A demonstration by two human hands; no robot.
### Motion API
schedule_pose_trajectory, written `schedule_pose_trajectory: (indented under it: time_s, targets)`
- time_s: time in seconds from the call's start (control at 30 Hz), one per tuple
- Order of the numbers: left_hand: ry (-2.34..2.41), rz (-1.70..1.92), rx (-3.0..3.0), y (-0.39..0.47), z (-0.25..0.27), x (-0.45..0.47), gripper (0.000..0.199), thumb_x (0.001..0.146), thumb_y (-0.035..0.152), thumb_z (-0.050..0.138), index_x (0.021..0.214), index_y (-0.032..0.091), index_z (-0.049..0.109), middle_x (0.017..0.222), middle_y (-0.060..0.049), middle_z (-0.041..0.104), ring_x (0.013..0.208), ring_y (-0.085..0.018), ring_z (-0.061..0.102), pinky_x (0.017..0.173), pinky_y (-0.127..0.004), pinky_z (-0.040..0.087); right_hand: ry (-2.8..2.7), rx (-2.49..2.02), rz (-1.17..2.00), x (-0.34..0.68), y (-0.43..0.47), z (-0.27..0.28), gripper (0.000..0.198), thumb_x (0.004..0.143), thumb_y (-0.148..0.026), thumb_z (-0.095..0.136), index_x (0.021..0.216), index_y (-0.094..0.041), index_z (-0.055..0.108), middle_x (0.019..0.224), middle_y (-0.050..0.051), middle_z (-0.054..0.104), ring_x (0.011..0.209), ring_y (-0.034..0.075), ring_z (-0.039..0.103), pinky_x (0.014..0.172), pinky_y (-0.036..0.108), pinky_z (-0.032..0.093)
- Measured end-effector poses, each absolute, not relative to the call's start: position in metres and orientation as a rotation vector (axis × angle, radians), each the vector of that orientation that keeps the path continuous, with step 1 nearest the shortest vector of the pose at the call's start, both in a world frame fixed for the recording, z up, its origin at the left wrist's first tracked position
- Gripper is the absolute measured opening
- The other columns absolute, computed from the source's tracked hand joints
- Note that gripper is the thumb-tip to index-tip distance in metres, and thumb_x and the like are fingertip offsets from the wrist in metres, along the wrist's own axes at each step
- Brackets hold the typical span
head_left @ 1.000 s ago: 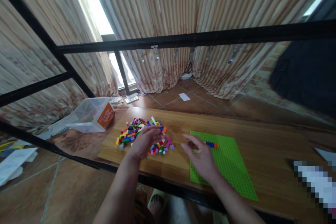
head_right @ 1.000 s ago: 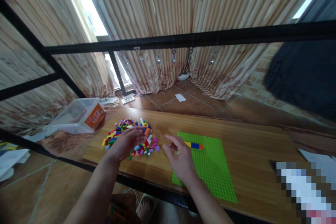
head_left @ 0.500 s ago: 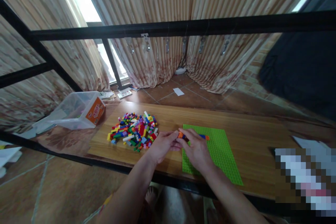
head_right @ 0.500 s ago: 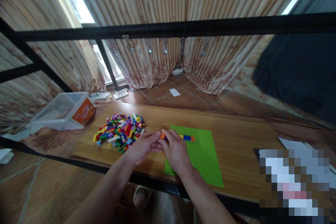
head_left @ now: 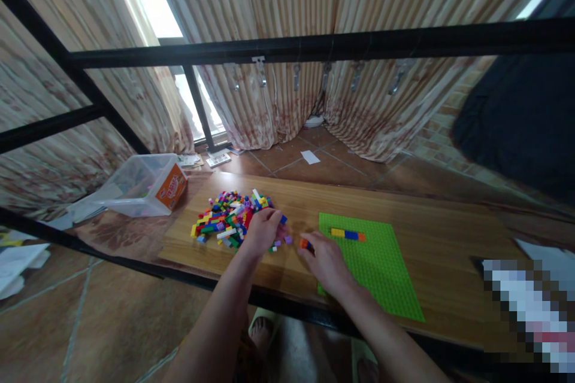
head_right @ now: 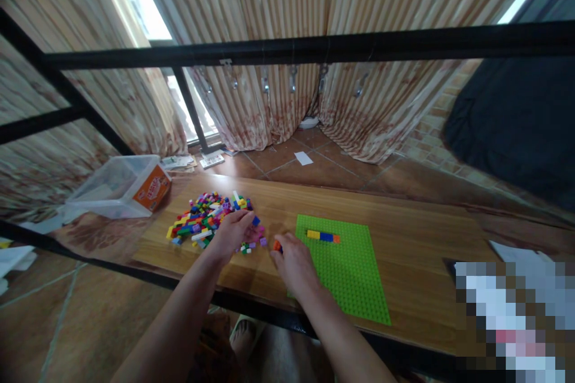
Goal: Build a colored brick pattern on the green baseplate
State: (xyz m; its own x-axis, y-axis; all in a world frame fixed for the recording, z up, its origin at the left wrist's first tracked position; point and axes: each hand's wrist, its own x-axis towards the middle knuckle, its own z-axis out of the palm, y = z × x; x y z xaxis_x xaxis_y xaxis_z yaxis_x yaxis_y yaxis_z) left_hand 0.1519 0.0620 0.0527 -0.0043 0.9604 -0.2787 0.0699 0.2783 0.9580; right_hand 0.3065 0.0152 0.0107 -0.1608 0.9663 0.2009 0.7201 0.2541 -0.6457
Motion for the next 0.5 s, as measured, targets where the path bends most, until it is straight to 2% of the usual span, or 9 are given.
schedule_pose_trajectory:
  time_s: [0.1,0.2,0.33,0.5]
  targets:
    - [1.409,1.003,1.104,0.066,0.054,0.146,0.015,0.081,0.029,0.053,0.072,0.016,0.055,0.055,0.002,0.06,0.047,-0.011,0.057,0.048,-0.021,0.045,-2.007,-1.474,0.549,0.294,0.018,0.005,0.017,0.079,-0.011,0.057,0.092,-0.019,0.065,0.09,0.006,0.064,0.086,0.019,0.06,0.08,0.032,0.046]
    - [1.423,1.017,1.159,0.068,0.054,0.141,0.016,0.079,0.03,0.054,0.074,0.016,0.057,0.053,0.003,0.056,0.045,-0.01,0.054,0.046,-0.02,0.042,-1.95,-1.459,0.572,0.283,0.022,0.001,0.027,0.076,-0.008,0.057,0.101,-0.017,0.064,0.096,0.008,0.063,0.089,0.02,0.06,0.084,0.035,0.047]
    - [1.358,1.013,1.196,0.07,0.05,0.139,0.021,0.079,0.032,0.053,0.085,0.015,0.063,0.054,0.004,0.054,0.044,-0.008,0.049,0.044,-0.019,0.038,-1.822,-1.405,0.72,0.275,0.026,0.0,0.043,0.073,-0.005,0.057,0.114,-0.018,0.06,0.099,0.006,0.062,0.078,0.015,0.061,0.078,0.034,0.051]
    - [1.278,0.954,1.18,0.067,0.051,0.147,0.032,0.078,0.033,0.054,0.103,0.015,0.061,0.057,0.005,0.054,0.048,-0.009,0.049,0.047,-0.02,0.04,-1.712,-1.327,0.8,0.279,0.025,0.003,0.044,0.076,-0.004,0.05,0.117,-0.018,0.058,0.108,0.008,0.06,0.078,0.014,0.062,0.078,0.033,0.053]
